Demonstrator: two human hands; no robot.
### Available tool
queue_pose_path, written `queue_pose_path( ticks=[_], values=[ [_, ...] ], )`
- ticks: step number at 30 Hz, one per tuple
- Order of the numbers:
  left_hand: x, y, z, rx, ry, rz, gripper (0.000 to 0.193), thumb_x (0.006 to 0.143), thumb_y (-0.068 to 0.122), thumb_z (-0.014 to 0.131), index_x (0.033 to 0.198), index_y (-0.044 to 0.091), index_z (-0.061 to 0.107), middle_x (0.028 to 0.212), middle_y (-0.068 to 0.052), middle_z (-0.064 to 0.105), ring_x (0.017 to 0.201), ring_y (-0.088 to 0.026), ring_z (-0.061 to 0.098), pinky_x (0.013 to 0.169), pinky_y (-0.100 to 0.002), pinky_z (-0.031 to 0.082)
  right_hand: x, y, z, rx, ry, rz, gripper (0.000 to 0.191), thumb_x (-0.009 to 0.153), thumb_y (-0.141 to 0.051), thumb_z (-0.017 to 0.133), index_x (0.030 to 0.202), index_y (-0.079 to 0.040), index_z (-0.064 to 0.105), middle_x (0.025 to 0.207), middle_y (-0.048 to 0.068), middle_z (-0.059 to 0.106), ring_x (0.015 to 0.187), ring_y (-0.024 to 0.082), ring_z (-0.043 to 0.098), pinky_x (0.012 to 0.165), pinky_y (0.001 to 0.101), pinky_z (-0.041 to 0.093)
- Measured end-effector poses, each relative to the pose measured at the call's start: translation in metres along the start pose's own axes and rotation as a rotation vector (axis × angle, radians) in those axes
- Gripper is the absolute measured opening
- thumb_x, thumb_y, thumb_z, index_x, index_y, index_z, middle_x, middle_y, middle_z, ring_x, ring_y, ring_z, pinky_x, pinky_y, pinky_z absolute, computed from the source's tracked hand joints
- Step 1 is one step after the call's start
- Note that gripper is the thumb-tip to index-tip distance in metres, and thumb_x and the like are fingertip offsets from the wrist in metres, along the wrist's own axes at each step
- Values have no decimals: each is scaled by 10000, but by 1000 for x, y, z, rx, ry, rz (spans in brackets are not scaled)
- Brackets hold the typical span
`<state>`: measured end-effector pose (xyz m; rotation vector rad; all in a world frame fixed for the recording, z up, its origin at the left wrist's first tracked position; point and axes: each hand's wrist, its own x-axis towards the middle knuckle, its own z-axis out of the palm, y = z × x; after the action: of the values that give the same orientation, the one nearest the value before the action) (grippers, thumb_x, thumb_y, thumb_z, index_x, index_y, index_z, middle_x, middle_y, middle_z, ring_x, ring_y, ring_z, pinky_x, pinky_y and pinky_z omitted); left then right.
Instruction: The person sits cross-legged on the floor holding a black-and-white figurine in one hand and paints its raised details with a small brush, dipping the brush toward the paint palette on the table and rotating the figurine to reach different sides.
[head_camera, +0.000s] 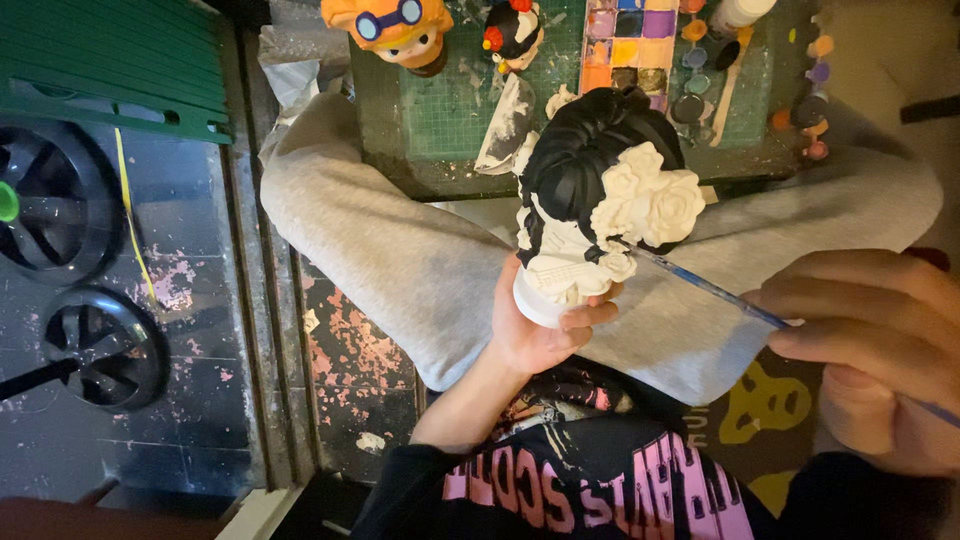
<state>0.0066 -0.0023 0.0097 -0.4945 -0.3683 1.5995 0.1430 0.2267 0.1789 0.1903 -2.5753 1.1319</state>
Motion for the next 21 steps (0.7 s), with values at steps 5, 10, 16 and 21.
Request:
queue_pose_path(
  ticks=[5,10,16,21],
  values=[
    [1,0,0,14,-41,-1,733,1045,580,444,1456,-26,435,1126,-218,505,802,-227,503,530,-280,450,-3,-1,-7,-47,-89,-18,242,1075,-210,428,1080,-21,577,1094,224,674,1040,342,695,835,416,603],
    [1,0,-1,-3,-46,-16,734,1040,576,447,1466,-22,434,1119,-214,500,807,-228,498,534,-275,450,2,1,-9,2,-119,-60,238,1079,-204,441,1096,-11,580,1092,206,663,1030,333,697,863,416,601],
    [0,0,-2,7,-24,-4,725,1030,570,451,1467,-9,437,1140,-213,500,801,-224,493,559,-282,458,1,-7,-10,-44,-48,187,270,1070,-213,408,1078,-33,609,1126,200,665,1054,298,691,888,368,574],
    [-1,1,-3,-11,-12,-12,725,1019,576,450,1460,1,445,1144,-214,504,801,-224,488,570,-295,454,-2,-9,-14,-19,-79,185,265,1068,-212,411,1066,-45,617,1113,191,675,1083,289,669,944,374,542]
  ],
)
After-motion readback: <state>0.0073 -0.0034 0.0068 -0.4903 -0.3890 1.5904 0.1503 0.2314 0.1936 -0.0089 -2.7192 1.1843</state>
